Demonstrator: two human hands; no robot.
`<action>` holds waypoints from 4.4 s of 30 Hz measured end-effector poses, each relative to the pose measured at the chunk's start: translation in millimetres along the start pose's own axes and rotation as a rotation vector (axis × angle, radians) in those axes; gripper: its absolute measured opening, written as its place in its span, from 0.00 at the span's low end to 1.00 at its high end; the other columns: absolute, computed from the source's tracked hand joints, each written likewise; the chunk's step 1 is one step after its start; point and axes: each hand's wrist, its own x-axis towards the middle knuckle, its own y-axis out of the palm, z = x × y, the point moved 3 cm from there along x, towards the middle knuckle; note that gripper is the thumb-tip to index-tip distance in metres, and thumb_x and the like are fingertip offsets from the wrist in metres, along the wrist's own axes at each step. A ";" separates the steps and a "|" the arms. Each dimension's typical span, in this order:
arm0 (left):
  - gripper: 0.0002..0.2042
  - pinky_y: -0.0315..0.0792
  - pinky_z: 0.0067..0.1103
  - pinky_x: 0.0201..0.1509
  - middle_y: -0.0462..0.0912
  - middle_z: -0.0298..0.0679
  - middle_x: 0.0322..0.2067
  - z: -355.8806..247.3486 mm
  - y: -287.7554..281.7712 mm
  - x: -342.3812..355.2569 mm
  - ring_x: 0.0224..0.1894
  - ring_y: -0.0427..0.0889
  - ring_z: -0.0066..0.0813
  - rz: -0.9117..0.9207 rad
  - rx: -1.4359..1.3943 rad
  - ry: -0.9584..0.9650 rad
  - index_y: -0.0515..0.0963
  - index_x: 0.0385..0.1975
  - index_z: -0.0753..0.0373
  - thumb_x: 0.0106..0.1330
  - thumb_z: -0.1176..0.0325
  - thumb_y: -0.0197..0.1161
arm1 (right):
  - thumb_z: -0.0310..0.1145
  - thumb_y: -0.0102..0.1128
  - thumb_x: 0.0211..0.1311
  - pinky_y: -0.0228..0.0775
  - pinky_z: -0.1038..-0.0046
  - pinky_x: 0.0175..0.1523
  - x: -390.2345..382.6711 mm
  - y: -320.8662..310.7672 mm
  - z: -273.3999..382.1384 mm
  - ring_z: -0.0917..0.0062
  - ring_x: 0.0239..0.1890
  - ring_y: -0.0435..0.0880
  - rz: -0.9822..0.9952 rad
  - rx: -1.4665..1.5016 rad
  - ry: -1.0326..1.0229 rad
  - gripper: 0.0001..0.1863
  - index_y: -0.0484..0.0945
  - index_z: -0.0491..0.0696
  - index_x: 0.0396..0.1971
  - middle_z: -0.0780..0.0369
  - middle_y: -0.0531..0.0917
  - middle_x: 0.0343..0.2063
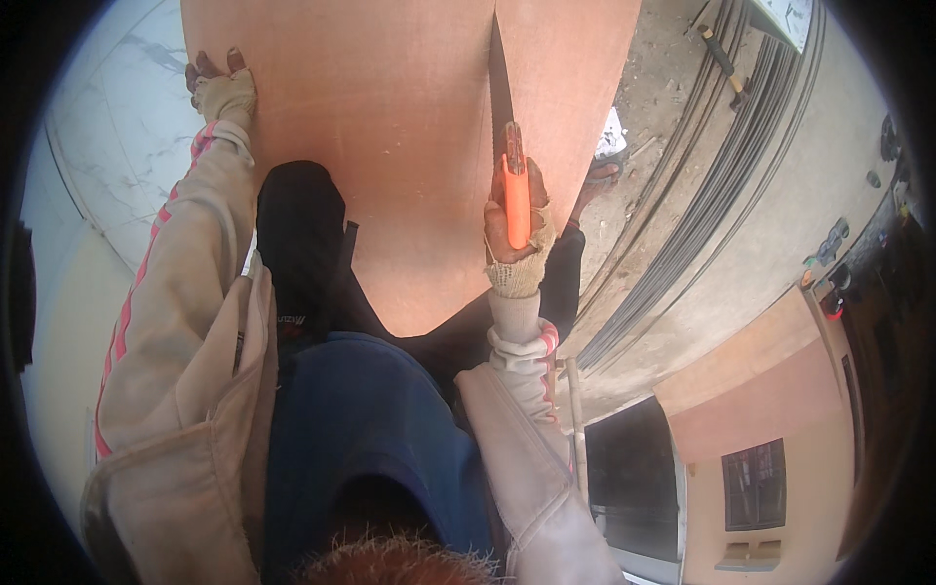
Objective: The person uses a hand saw to cut a large pinkish board placed on a tiled floor. They hold the board steady with one hand while sawing with the other, then lift the cut piece to reveal the separated section.
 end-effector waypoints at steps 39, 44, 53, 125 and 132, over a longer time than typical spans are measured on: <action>0.43 0.61 0.48 0.74 0.55 0.56 0.77 28.9 10.8 6.1 0.74 0.61 0.65 -0.073 0.082 0.053 0.60 0.76 0.58 0.70 0.33 0.50 | 0.34 0.70 0.56 0.75 0.79 0.56 -161.3 -30.3 -4.0 0.80 0.50 0.82 -0.134 0.168 0.126 0.42 0.65 0.44 0.72 0.62 0.81 0.51; 0.42 0.62 0.49 0.74 0.55 0.53 0.77 34.4 8.7 8.1 0.74 0.60 0.65 -0.084 0.092 0.059 0.61 0.77 0.56 0.70 0.33 0.52 | 0.26 0.62 0.55 0.74 0.79 0.49 -83.2 -27.1 -31.0 0.81 0.43 0.80 -0.062 0.065 0.050 0.39 0.66 0.43 0.71 0.62 0.81 0.47; 0.41 0.63 0.50 0.74 0.54 0.49 0.78 45.1 11.0 11.3 0.73 0.61 0.67 -0.108 0.071 0.051 0.62 0.77 0.53 0.68 0.35 0.55 | 0.34 0.69 0.62 0.72 0.75 0.62 -133.5 -42.3 -30.7 0.75 0.58 0.78 0.076 -0.105 -0.029 0.42 0.60 0.43 0.73 0.59 0.77 0.60; 0.45 0.54 0.49 0.77 0.67 0.52 0.73 29.7 32.0 23.3 0.77 0.60 0.48 -0.184 0.068 0.135 0.64 0.75 0.58 0.69 0.28 0.45 | 0.19 0.53 0.59 0.78 0.79 0.47 -78.2 -27.5 -59.6 0.80 0.43 0.81 -0.015 -0.105 -0.039 0.36 0.67 0.43 0.71 0.63 0.80 0.45; 0.40 0.54 0.46 0.79 0.70 0.44 0.72 88.2 33.4 71.3 0.79 0.59 0.36 -0.216 0.170 0.471 0.65 0.76 0.49 0.71 0.30 0.48 | 0.17 0.53 0.56 0.75 0.81 0.38 -73.9 0.1 -64.5 0.83 0.29 0.78 -0.016 0.072 -0.087 0.38 0.68 0.46 0.71 0.64 0.80 0.43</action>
